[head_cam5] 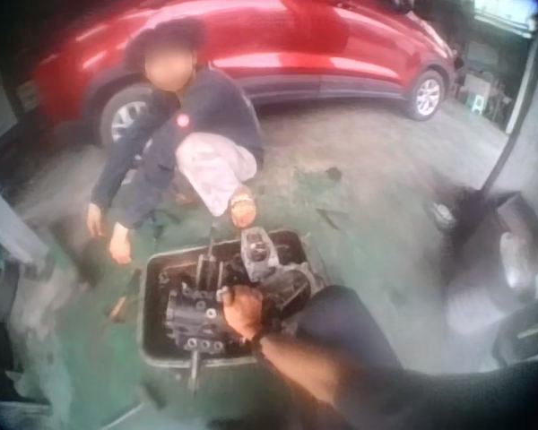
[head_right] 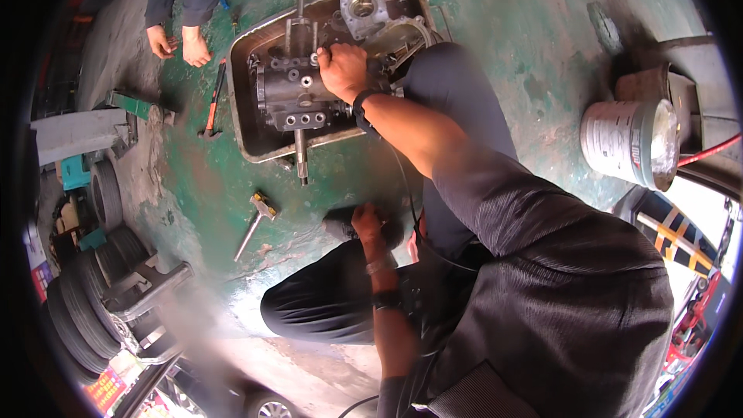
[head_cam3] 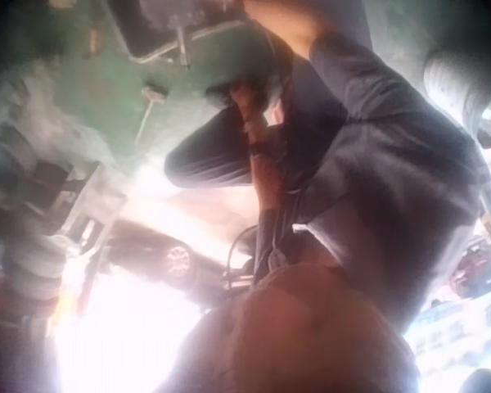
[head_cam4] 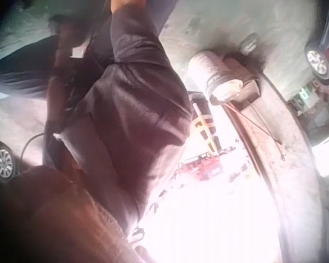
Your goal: The person manipulates internal gears and components within a disassembled engine casing while it sits in a metal tray on the floor.
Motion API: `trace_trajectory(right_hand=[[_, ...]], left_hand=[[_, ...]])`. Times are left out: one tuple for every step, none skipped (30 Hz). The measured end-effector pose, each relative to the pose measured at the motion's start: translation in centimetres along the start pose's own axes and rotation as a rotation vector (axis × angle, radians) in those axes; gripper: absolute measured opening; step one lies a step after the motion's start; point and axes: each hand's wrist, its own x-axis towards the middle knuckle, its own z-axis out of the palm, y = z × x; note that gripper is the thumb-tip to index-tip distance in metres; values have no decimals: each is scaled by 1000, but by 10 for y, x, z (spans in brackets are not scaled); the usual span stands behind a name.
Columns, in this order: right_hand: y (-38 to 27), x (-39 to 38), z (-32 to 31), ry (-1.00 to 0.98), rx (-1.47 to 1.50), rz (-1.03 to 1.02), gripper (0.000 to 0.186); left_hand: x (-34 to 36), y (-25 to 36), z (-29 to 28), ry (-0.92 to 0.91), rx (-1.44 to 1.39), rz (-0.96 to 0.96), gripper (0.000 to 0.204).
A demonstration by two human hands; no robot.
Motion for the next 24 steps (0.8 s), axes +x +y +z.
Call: trace_trajectory(right_hand=[[0, 0, 1, 6, -1, -5, 33], [0, 0, 1, 3, 1, 6, 33], [0, 0, 1, 53, 8, -26, 32], [2, 1, 1, 105, 13, -59, 32], [3, 1, 2, 111, 19, -60, 31], [2, 0, 2, 108, 20, -54, 31], [3, 0, 3, 112, 27, -53, 31], [4, 0, 3, 116, 35, -54, 31], [5, -1, 2, 116, 32, -49, 31], [4, -1, 3, 104, 34, -46, 31], [3, -1, 3, 94, 35, -44, 30], [2, -1, 2, 94, 36, -41, 30], [2, 0, 2, 89, 37, -38, 30], [3, 1, 2, 84, 37, -36, 30], [3, 1, 1, 85, 36, -33, 30], [1, 0, 1, 82, 44, -28, 30], [-1, 0, 0, 79, 52, -23, 30], [-2, 0, -1, 78, 52, -22, 30], [-1, 1, -2, 82, 52, -23, 30], [0, 1, -4, 86, 51, -24, 30], [0, 3, -5, 87, 47, -25, 30], [-1, 3, -6, 77, 65, -29, 32], [-3, 3, -7, 67, 81, -33, 33], [2, 4, -9, 94, 84, -46, 32]], left_hand=[[2, -2, 0, -17, -2, 5, 22], [4, -3, -1, -33, -4, 10, 21], [5, -5, -3, -29, 5, 6, 21], [5, -5, -4, -41, 42, 4, 20], [5, -5, -4, -53, 77, 1, 19], [4, -6, -4, -50, 83, -2, 19], [2, -5, -3, -28, 74, -25, 18], [0, -4, -1, -7, 64, -48, 18], [-1, -2, 0, -8, 69, -51, 18], [-1, -1, 0, -7, 58, -69, 19], [-1, 0, -1, -7, 48, -87, 19], [-1, 1, -1, -6, 51, -87, 19], [-2, 2, 0, -3, 66, -105, 19], [-3, 3, 0, 0, 81, -123, 19], [-3, 4, 1, -1, 84, -124, 19], [-4, 5, 1, -1, 66, -129, 18], [-4, 5, 1, -2, 48, -135, 18], [-5, 5, 1, -1, 49, -136, 18], [-6, 6, 3, -2, 47, -144, 17], [-7, 7, 5, -3, 46, -153, 16], [-6, 8, 7, -7, 46, -154, 16], [-6, 7, 6, -19, 66, -157, 16], [-5, 7, 3, -32, 86, -161, 16], [-6, 7, 6, -55, 87, -168, 16]])
